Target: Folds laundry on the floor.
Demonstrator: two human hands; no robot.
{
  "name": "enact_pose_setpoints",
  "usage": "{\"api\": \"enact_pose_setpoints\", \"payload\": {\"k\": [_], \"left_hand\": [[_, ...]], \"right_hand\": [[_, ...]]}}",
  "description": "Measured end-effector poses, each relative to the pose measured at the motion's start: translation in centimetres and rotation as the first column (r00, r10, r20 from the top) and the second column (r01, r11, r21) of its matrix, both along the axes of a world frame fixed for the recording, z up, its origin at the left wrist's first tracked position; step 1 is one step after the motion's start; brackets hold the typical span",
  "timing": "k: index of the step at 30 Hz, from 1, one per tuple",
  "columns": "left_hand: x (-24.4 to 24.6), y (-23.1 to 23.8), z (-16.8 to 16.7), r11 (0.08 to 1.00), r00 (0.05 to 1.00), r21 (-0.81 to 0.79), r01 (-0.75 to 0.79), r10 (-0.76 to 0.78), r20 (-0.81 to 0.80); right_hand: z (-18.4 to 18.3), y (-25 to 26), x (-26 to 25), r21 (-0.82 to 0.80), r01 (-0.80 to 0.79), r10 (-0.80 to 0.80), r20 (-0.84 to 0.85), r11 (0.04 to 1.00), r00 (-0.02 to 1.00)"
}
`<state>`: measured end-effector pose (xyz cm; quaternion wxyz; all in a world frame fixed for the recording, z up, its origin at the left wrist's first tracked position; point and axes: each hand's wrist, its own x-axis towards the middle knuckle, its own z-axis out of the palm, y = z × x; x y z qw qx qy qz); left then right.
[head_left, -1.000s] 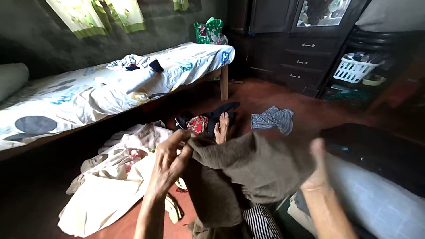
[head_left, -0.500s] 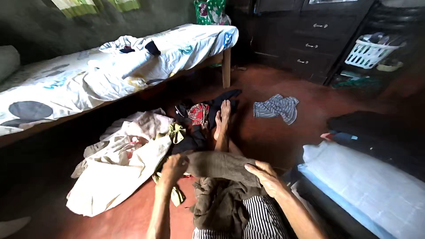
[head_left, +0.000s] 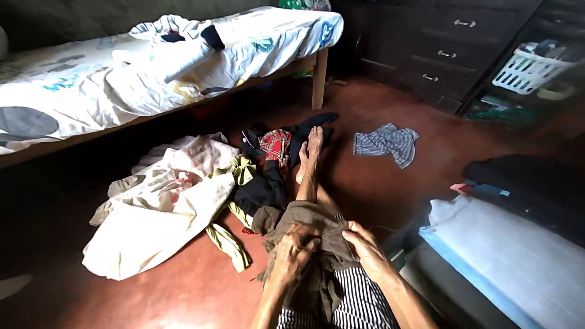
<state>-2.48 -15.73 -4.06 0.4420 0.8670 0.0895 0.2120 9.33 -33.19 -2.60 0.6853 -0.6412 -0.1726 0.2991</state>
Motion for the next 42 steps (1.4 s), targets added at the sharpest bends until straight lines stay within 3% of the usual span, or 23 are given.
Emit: {"api": "enact_pose_setpoints", "payload": {"k": [5,10,13,16,19,21,24,28,30,34,38,42], "left_hand": [[-1.0,0.3,-0.9,1.0,1.0,0.016,-0.002,0.002,-0.007],[-0.9,0.7,-1.9,0.999,0.999,0.045,0.02,-0.021,0.025],[-0.3,1.5,-2.0,0.997,0.996,0.03,0.073,-0.075,0.05],[-0.3,2.3,0.1,0.998,0.996,-0.023,0.06,-0.062,-0.063],[-0.7,2.9,1.7,0.997,0.984,-0.038,0.074,-0.079,-0.162],[-0.9,3.1,1.8,0.996,0.987,0.007,0.084,-0.082,-0.136],[-1.2,2.8,1.7,0.995,0.992,0.066,0.076,-0.069,-0.101],[-1.3,2.5,1.8,0.995,0.997,0.085,0.05,-0.044,-0.07],[-1.5,2.5,1.7,0.997,0.996,0.073,0.027,-0.021,-0.085],[-1.7,2.2,1.5,0.999,0.991,0.047,0.0,0.006,-0.132],[-1.8,1.8,0.9,0.999,0.996,0.045,-0.01,0.014,-0.092],[-2.2,1.5,0.6,0.997,0.999,0.075,-0.036,0.037,-0.018]], "right_hand": [[1.0,1.1,-1.0,-0.04,0.08,-0.089,-0.445,0.996,0.891],[0.8,1.0,-0.9,0.051,0.031,-0.001,-0.517,0.998,0.856],[0.6,1.0,-0.5,0.059,-0.053,0.07,-0.345,0.997,0.936],[0.3,0.7,0.2,-0.074,-0.108,0.112,0.045,0.991,0.993],[0.1,0.9,0.5,-0.099,-0.01,0.045,0.354,0.995,0.934],[0.2,1.3,0.4,-0.061,0.011,0.018,0.457,0.998,0.889],[0.8,2.1,0.0,-0.196,0.027,0.093,0.575,0.98,0.813],[1.2,2.6,0.1,-0.386,-0.064,0.247,0.447,0.92,0.86],[1.0,2.6,0.0,-0.323,-0.133,0.26,0.389,0.937,0.884],[0.4,2.5,-0.4,-0.214,-0.173,0.252,0.436,0.962,0.864],[1.3,2.4,0.0,-0.389,-0.362,0.495,0.332,0.847,0.803],[1.6,2.9,-0.3,-0.539,-0.28,0.511,0.342,0.794,0.789]]}}
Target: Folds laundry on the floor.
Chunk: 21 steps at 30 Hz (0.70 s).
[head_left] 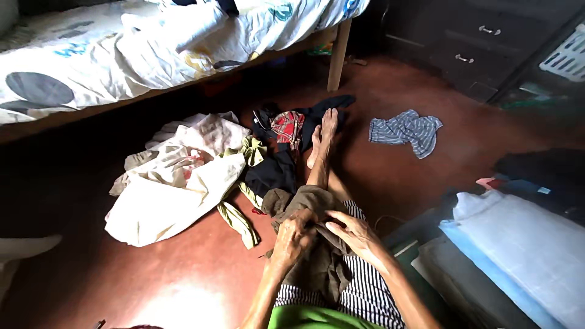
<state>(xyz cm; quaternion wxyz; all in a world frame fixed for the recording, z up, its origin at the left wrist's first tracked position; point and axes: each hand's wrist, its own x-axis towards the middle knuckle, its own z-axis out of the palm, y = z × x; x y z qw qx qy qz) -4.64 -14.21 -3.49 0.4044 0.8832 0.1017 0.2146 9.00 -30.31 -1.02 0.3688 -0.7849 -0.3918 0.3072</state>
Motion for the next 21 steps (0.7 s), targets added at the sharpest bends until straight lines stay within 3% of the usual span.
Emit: {"api": "enact_pose_setpoints", "payload": {"k": [2,4,7,9,13,15,17,21], "left_hand": [[-0.3,0.0,-0.4,0.999,0.999,-0.025,-0.026,0.027,0.043],[-0.5,0.1,-0.7,0.997,0.996,-0.07,-0.035,0.041,0.078],[-0.5,-0.2,-0.8,0.992,0.993,-0.115,-0.049,0.06,0.099],[-0.6,-0.4,-1.1,0.99,0.991,-0.132,-0.052,0.068,0.116],[-0.8,-0.6,-1.6,0.987,0.98,-0.146,-0.066,0.092,0.177],[-0.8,-0.7,-1.7,0.984,0.973,-0.164,-0.066,0.1,0.208],[-1.0,-0.9,-1.9,0.981,0.969,-0.183,-0.064,0.105,0.224],[-1.2,-1.0,-2.1,0.978,0.968,-0.188,-0.092,0.132,0.212]], "right_hand": [[-0.1,-0.1,0.0,0.035,0.024,-0.021,-0.069,0.999,0.997],[-0.5,-0.3,-0.2,0.151,0.068,-0.026,-0.262,0.986,0.965],[-1.2,-0.2,-0.9,0.321,0.268,-0.039,-0.574,0.908,0.818],[-1.6,-0.2,-1.4,0.321,0.376,-0.041,-0.711,0.869,0.702],[-1.4,-0.8,-2.1,0.137,0.271,-0.144,-0.582,0.953,0.8],[-1.4,-0.7,-2.3,0.053,0.25,-0.176,-0.572,0.967,0.801],[-2.0,-0.3,-2.1,0.057,0.257,-0.16,-0.648,0.965,0.745],[-2.7,-0.1,-1.4,0.284,0.394,0.023,-0.835,0.874,0.55]]}}
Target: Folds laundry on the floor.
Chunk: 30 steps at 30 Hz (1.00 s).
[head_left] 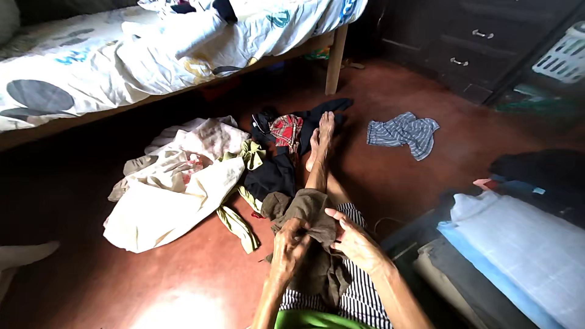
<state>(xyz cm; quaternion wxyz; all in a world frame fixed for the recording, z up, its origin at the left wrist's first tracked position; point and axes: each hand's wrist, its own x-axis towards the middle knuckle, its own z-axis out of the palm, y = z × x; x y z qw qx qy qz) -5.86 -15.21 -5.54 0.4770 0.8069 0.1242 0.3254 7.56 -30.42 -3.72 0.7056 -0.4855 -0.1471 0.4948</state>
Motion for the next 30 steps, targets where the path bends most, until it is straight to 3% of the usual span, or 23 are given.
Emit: {"api": "enact_pose_setpoints", "payload": {"k": [2,6,11,13,15,17,19,20,23,26,28,30], "left_hand": [[-0.2,-0.1,-0.1,1.0,1.0,-0.003,-0.001,0.001,-0.014],[-0.2,-0.6,-0.3,0.999,0.996,0.04,-0.011,0.015,-0.091],[-1.4,-0.5,0.1,0.976,0.974,0.216,-0.04,0.086,-0.207],[-2.6,0.1,0.1,0.979,0.946,0.194,-0.064,0.122,-0.301],[-3.7,0.2,-0.1,0.988,0.892,0.134,-0.075,0.127,-0.433],[-4.1,-0.3,0.2,0.996,0.765,0.087,-0.022,0.073,-0.639],[-4.0,-0.7,0.2,0.996,0.63,0.046,0.071,-0.009,-0.776],[-4.1,-1.0,0.1,0.992,0.631,0.059,0.108,-0.022,-0.776],[-5.4,-0.8,-0.3,0.993,0.879,0.039,0.108,-0.078,-0.47],[-7.3,0.5,1.3,0.919,0.939,-0.351,0.177,-0.264,-0.218],[-9.0,1.8,1.9,0.86,0.921,-0.467,0.206,-0.332,-0.204],[-10.4,3.4,1.5,0.922,0.858,-0.357,0.15,-0.301,-0.417]], "right_hand": [[0.0,0.0,-0.1,0.039,0.005,-0.006,0.023,0.999,1.0],[0.5,-0.2,-0.4,-0.042,-0.122,0.129,0.268,0.992,0.955],[0.4,-0.3,0.6,-0.076,0.037,0.001,0.452,0.996,0.892],[0.5,-0.8,2.3,-0.154,0.061,0.044,0.6,0.986,0.799],[0.8,-1.3,3.9,-0.325,0.077,0.198,0.729,0.943,0.655],[1.8,-1.2,4.8,-0.497,0.102,0.385,0.771,0.861,0.507],[2.4,-0.9,5.1,-0.525,0.145,0.427,0.799,0.839,0.424],[2.5,-0.8,5.1,-0.472,0.184,0.37,0.835,0.862,0.408],[2.3,-0.6,5.5,-0.236,0.284,0.108,0.91,0.929,0.401],[2.3,-0.3,6.2,-0.113,0.285,-0.049,0.861,0.952,0.505],[2.6,0.1,6.3,-0.06,0.252,-0.119,0.763,0.966,0.636],[3.0,0.5,6.3,-0.018,0.216,-0.143,0.694,0.976,0.705]]}}
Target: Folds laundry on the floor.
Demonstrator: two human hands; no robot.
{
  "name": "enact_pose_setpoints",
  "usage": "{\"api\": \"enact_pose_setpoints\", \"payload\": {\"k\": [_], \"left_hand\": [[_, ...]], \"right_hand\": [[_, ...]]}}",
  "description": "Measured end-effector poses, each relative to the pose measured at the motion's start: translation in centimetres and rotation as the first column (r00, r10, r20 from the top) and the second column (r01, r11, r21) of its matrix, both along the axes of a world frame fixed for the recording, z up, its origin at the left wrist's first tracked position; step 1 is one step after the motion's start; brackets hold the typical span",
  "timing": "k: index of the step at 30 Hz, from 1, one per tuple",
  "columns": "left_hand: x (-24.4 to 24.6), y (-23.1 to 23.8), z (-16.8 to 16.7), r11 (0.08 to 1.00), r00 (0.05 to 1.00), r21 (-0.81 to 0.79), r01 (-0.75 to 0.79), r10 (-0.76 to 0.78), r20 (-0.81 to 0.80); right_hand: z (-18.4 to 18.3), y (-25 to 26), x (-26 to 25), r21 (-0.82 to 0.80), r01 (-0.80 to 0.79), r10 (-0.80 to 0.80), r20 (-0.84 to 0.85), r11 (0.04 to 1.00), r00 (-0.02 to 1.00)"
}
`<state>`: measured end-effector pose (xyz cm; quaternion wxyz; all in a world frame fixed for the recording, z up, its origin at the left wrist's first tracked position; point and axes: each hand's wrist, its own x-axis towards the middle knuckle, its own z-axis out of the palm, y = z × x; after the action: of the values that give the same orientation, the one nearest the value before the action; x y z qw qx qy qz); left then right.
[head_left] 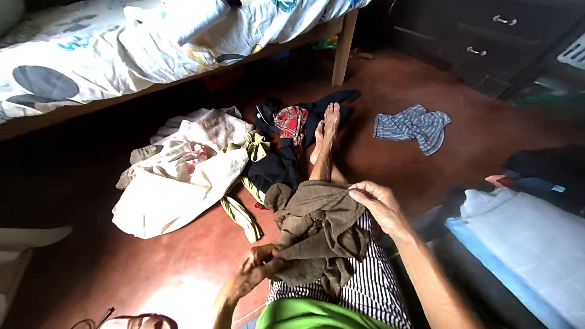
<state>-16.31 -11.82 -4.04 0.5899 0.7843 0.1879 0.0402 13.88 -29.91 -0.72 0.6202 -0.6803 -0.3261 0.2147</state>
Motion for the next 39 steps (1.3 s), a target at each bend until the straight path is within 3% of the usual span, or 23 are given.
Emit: {"api": "enact_pose_setpoints", "payload": {"k": [2,4,7,9,10,13,14,17,21,25,28,31,33,35,36,37,39], "left_hand": [[-0.7,1.0,-0.5,0.959,0.959,0.271,0.081,-0.001,-0.284],[-0.8,0.8,-0.9,0.902,0.917,0.423,0.087,0.093,-0.387],[0.7,-1.0,-0.9,0.81,0.972,0.571,-0.132,0.22,-0.086],[2.8,-2.5,-0.6,0.81,0.979,0.554,-0.194,0.194,0.059],[3.7,-3.4,-0.7,0.824,0.984,0.54,-0.173,0.163,0.066],[5.7,-4.9,-2.1,0.849,0.99,0.529,0.017,0.059,-0.128],[5.8,-4.9,-2.9,0.849,0.993,0.529,0.015,0.048,-0.106],[5.2,-3.3,-3.7,0.926,0.993,0.368,-0.084,0.049,0.103],[4.3,-0.9,-2.7,0.999,0.992,0.027,-0.044,0.041,0.12],[2.4,0.4,-1.5,0.979,0.986,-0.153,-0.132,0.145,0.083],[-0.1,0.2,0.2,0.923,0.95,-0.342,-0.178,0.252,0.187],[-2.3,0.2,0.9,0.902,0.929,-0.404,-0.152,0.271,0.254],[-3.2,0.3,0.2,0.942,0.947,-0.221,-0.252,0.287,0.145],[-3.3,0.5,-0.7,0.927,0.948,0.293,-0.235,0.284,-0.14],[-2.9,0.4,-1.2,0.889,0.927,0.431,-0.154,0.281,-0.248],[-2.3,0.0,-1.8,0.861,0.929,0.493,-0.122,0.274,-0.249],[-0.9,-0.9,-2.6,0.843,0.97,0.507,-0.177,0.237,-0.055]], "right_hand": [[0.3,0.6,0.2,-0.016,-0.018,0.018,0.021,1.0,1.0],[0.9,1.3,0.5,-0.052,-0.03,0.033,0.063,0.998,0.997],[2.4,2.6,1.4,-0.065,-0.072,0.08,0.129,0.995,0.988],[3.4,3.5,1.9,-0.044,-0.122,0.128,0.151,0.991,0.98],[4.0,3.9,2.1,-0.035,-0.153,0.157,0.158,0.988,0.975],[6.4,4.0,2.4,-0.046,-0.156,0.161,0.123,0.987,0.979],[7.2,3.5,2.7,-0.06,-0.13,0.135,0.099,0.99,0.986],[8.6,1.8,4.4,-0.06,-0.003,0.008,0.073,0.998,0.997],[7.6,0.3,6.4,-0.043,0.174,-0.173,0.027,0.984,0.985],[6.2,-0.8,6.9,-0.005,0.343,-0.343,-0.036,0.939,0.939],[6.1,-1.9,7.5,0.033,0.428,-0.425,-0.07,0.903,0.902],[6.4,-2.8,8.2,0.037,0.474,-0.472,-0.043,0.88,0.88],[6.1,-3.1,8.4,-0.011,0.482,-0.481,0.02,0.876,0.876],[5.1,-3.2,8.2,-0.07,0.454,-0.45,0.065,0.888,0.891],[4.4,-3.1,8.1,-0.088,0.437,-0.433,0.062,0.895,0.899],[3.8,-2.8,8.0,-0.106,0.421,-0.419,0.042,0.901,0.907],[2.5,-2.4,7.6,-0.114,0.407,-0.415,-0.052,0.906,0.908]]}}
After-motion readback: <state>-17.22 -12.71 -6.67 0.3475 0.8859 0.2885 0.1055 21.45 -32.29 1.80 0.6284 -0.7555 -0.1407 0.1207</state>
